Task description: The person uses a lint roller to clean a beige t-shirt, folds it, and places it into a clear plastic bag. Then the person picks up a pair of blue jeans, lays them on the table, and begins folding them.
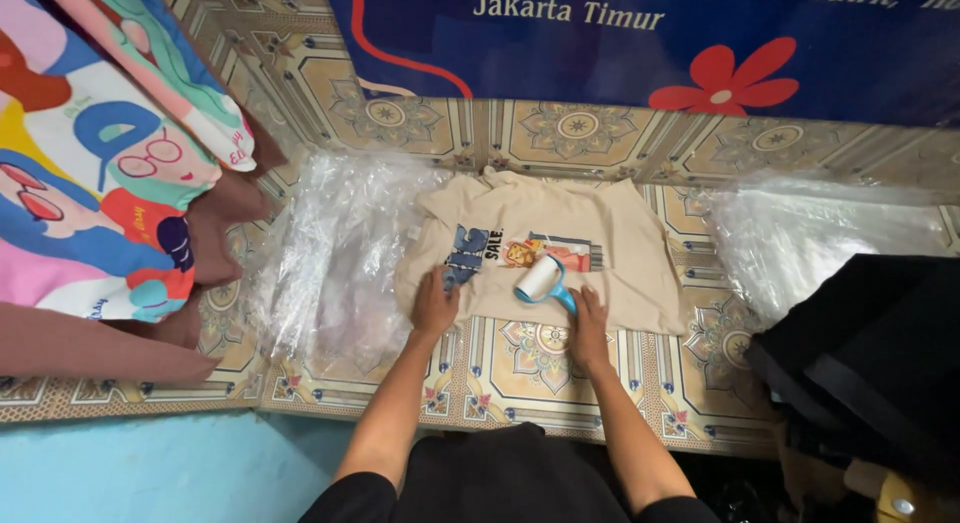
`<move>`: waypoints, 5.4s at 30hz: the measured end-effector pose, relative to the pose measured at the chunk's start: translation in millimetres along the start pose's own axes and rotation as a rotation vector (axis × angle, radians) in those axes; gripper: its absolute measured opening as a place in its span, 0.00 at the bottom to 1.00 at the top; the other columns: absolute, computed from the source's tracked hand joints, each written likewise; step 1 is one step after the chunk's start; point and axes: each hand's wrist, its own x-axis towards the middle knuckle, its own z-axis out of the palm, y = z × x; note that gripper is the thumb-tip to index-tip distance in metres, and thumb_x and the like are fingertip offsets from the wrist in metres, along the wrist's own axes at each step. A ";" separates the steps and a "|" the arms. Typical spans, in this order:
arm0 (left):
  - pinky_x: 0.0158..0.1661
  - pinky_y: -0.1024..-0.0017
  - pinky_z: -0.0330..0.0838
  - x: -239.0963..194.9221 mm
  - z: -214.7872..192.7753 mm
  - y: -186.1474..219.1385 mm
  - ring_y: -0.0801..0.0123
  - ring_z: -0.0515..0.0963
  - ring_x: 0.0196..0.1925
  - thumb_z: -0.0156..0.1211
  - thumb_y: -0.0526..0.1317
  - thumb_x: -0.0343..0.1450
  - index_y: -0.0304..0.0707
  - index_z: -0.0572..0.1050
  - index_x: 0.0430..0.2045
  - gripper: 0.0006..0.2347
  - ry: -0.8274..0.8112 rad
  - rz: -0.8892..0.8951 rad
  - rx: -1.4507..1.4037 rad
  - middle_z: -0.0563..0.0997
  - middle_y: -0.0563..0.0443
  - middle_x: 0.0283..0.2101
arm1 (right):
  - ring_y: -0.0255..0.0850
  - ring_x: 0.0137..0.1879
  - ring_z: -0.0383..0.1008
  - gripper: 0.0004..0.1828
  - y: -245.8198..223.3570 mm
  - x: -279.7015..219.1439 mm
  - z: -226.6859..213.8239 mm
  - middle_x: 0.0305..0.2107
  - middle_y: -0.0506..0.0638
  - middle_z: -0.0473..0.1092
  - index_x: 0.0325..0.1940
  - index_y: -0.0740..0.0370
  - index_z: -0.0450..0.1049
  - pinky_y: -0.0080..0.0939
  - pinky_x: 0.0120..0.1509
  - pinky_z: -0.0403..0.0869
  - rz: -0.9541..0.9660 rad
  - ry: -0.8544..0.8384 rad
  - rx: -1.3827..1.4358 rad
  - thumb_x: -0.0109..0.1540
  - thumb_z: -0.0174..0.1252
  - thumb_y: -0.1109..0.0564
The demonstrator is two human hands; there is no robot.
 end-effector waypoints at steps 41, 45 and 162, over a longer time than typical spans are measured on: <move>0.55 0.54 0.70 8.9 -3.2 -1.4 0.50 0.74 0.56 0.65 0.37 0.67 0.40 0.79 0.43 0.12 0.330 0.260 0.177 0.76 0.45 0.48 | 0.67 0.58 0.75 0.30 -68.9 7.9 -40.3 0.53 0.68 0.72 0.73 0.56 0.61 0.66 0.61 0.75 0.164 -0.447 -0.296 0.65 0.52 0.61; 0.48 0.58 0.72 -27.6 -1.5 -25.5 0.56 0.76 0.51 0.67 0.39 0.65 0.47 0.77 0.46 0.15 0.309 0.165 0.173 0.73 0.52 0.45 | 0.56 0.57 0.79 0.33 -14.2 16.8 -31.7 0.51 0.54 0.76 0.71 0.36 0.66 0.62 0.59 0.77 0.198 -0.610 -0.584 0.61 0.58 0.55; 0.64 0.54 0.61 -24.8 51.8 -32.0 0.63 0.69 0.65 0.60 0.33 0.69 0.50 0.79 0.46 0.13 -0.292 0.237 0.108 0.74 0.58 0.55 | 0.58 0.74 0.62 0.40 90.9 -32.5 -25.6 0.70 0.52 0.57 0.55 0.46 0.77 0.56 0.71 0.73 0.119 -0.317 -0.219 0.44 0.49 0.74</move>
